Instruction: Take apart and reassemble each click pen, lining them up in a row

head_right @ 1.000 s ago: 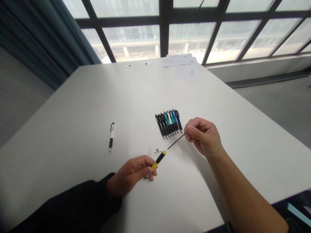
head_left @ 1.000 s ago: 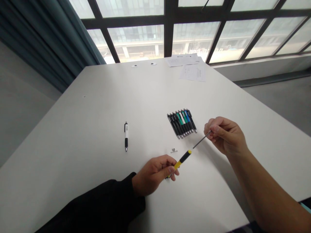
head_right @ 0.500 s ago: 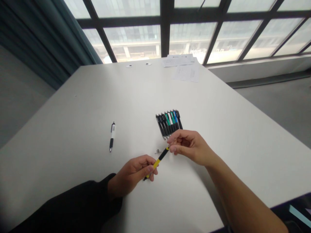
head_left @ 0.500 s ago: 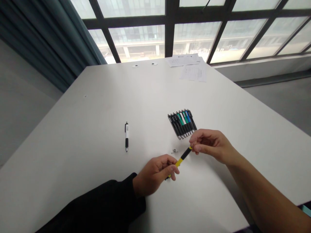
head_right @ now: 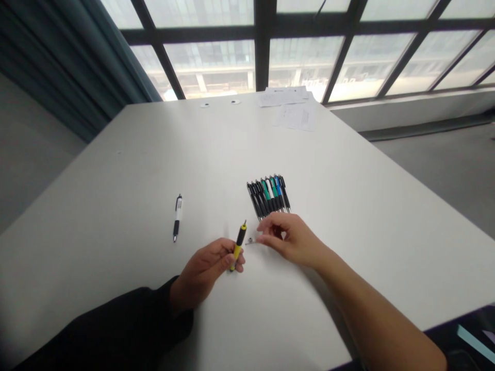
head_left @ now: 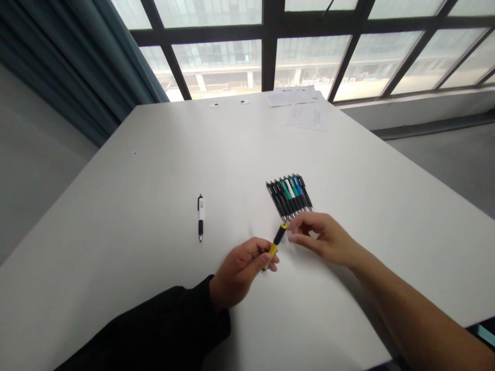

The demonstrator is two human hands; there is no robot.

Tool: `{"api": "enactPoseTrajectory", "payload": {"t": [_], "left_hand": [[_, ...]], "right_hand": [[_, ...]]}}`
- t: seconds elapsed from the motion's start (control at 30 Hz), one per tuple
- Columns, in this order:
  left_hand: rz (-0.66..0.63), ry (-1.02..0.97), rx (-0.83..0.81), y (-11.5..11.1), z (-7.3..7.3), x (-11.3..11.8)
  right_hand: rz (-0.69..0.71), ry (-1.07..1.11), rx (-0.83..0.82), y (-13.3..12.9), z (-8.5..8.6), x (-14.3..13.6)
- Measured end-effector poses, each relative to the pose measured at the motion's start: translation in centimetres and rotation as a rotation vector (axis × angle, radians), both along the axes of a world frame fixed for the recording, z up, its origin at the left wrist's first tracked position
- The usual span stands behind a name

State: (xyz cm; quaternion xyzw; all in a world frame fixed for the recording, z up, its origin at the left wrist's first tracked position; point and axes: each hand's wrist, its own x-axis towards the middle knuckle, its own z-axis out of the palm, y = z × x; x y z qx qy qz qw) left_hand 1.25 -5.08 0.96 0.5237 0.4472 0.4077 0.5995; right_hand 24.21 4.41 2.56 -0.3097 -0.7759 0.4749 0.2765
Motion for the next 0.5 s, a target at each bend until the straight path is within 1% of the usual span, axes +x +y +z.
{"api": "enactPoseTrajectory", "payload": {"t": [0.07,0.1,0.17,0.27,0.37,0.43,0.5], "left_hand": [[0.076,-0.024,0.03,0.1,-0.1,-0.2],[0.107,-0.032,0.041,0.2,-0.1,-0.3],[0.143,-0.036,0.049,0.3,-0.2,-0.3],[0.128,-0.025,0.052,0.3,-0.2,-0.3],[0.106,0.014,0.071,0.2,-0.3,-0.3],[0.096,0.072,0.106,0.1,-0.3,-0.4],[0.079,0.17,0.169,0.0,-0.3,-0.5]], "right_hand": [[0.064,-0.228,0.18,-0.1,-0.4,-0.6],[0.1,-0.301,0.242,-0.2,-0.6,-0.9],[0.135,-0.386,0.302,-0.5,-0.9,-1.4],[0.167,-0.428,0.349,-0.6,-1.0,-1.6],[0.2,-0.384,0.303,-0.5,-0.4,-1.0],[0.135,-0.295,0.207,-0.3,0.2,-0.1],[0.022,-0.141,0.1,-0.1,0.8,0.7]]}}
